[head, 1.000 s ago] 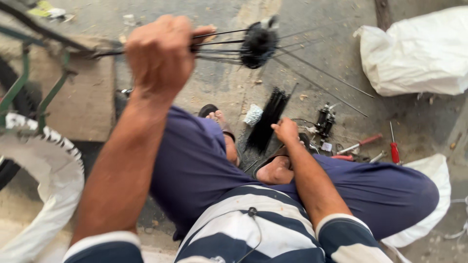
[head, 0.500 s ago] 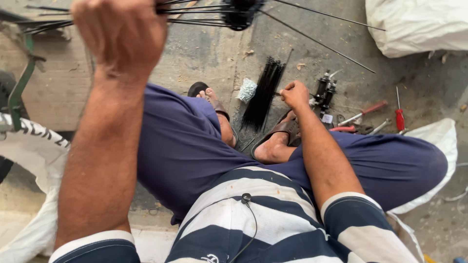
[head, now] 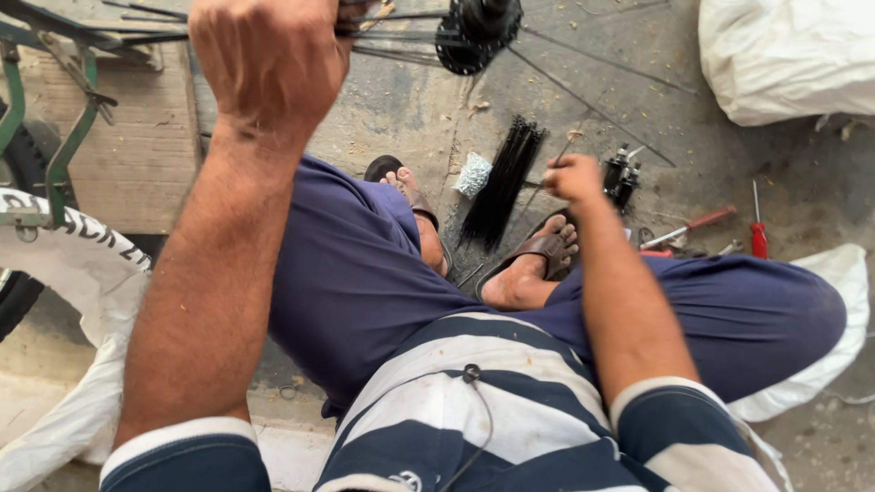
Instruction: The person sits on the floor and inserts multiple bicycle spokes into the holes of a bicycle hub, arranging them in a radial pattern. The person handles the spokes by hand and adjusts their positions within the hub.
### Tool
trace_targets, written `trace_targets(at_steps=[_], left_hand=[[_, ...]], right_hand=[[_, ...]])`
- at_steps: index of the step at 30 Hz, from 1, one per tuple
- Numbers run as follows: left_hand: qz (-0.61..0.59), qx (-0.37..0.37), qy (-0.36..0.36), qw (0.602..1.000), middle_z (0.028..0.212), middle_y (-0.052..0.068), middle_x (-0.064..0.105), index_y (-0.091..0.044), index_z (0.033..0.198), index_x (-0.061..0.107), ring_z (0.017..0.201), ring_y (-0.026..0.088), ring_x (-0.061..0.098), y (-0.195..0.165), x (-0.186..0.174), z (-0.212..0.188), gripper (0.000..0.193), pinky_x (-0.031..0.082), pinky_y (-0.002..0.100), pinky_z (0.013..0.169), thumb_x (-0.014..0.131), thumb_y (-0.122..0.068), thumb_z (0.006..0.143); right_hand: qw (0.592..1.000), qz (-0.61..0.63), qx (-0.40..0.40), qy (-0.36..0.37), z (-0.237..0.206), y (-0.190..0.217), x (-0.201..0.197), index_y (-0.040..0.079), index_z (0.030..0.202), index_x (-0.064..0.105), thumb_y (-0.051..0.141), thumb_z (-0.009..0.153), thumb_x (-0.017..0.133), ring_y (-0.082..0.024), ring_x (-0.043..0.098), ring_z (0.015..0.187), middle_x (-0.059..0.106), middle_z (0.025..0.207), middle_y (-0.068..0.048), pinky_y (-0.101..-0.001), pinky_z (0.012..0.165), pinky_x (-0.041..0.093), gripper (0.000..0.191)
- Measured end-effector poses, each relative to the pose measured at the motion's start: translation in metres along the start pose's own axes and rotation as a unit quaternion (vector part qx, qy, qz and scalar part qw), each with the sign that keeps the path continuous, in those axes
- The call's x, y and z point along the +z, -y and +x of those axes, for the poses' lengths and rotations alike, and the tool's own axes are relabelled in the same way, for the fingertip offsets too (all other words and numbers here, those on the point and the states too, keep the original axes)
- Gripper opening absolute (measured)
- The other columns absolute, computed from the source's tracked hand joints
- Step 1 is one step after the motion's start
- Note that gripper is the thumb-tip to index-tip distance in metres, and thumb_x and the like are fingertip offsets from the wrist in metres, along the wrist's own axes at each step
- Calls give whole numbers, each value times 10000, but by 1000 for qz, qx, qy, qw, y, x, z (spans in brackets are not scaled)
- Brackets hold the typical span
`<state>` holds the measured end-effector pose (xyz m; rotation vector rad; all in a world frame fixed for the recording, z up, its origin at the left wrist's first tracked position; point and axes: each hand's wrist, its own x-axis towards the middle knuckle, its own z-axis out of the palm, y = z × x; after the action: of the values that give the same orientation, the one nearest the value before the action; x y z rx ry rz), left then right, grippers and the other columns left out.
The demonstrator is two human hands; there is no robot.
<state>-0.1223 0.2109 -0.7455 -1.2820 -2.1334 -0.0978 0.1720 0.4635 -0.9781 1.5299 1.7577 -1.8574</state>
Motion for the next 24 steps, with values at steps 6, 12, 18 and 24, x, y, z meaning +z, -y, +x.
trace_targets(at_steps=[6, 12, 18, 24], left_hand=[[11, 2, -26, 1000, 591, -76, 380, -209, 646, 485, 515, 68, 388, 4, 20, -16, 375, 297, 291, 483, 560, -163, 1010], [-33, -20, -20, 999, 549, -105, 392, -240, 666, 480, 427, 48, 378, 1, 6, -11, 527, 309, 278, 394, 549, -446, 1147], [-77, -58, -28, 995, 526, -8, 489, -175, 638, 503, 400, 107, 429, -8, -21, 11, 616, 350, 335, 363, 514, -589, 1094], [-141, -82, 7, 987, 505, -38, 468, -184, 637, 493, 373, 78, 366, 0, -30, 23, 589, 325, 313, 336, 441, -541, 1102]], right_hand=[[992, -12, -52, -114, -37, 34, -127, 10, 1004, 716, -23, 965, 624, -149, 679, 643, 747, 857, -120, -256, 500, 497, 105], [900, 175, -311, -252, -150, 115, -213, 130, 1034, 601, 191, 1034, 641, -122, 637, 672, 713, 885, -25, -251, 573, 506, 73], [823, 222, -512, -110, -254, 174, -116, 91, 1033, 609, 231, 1144, 555, -150, 653, 733, 699, 883, -60, -275, 692, 556, 186], [801, 101, -588, -45, -274, 201, -6, 34, 1110, 587, 193, 1209, 553, -146, 670, 808, 704, 952, -112, -274, 752, 586, 191]])
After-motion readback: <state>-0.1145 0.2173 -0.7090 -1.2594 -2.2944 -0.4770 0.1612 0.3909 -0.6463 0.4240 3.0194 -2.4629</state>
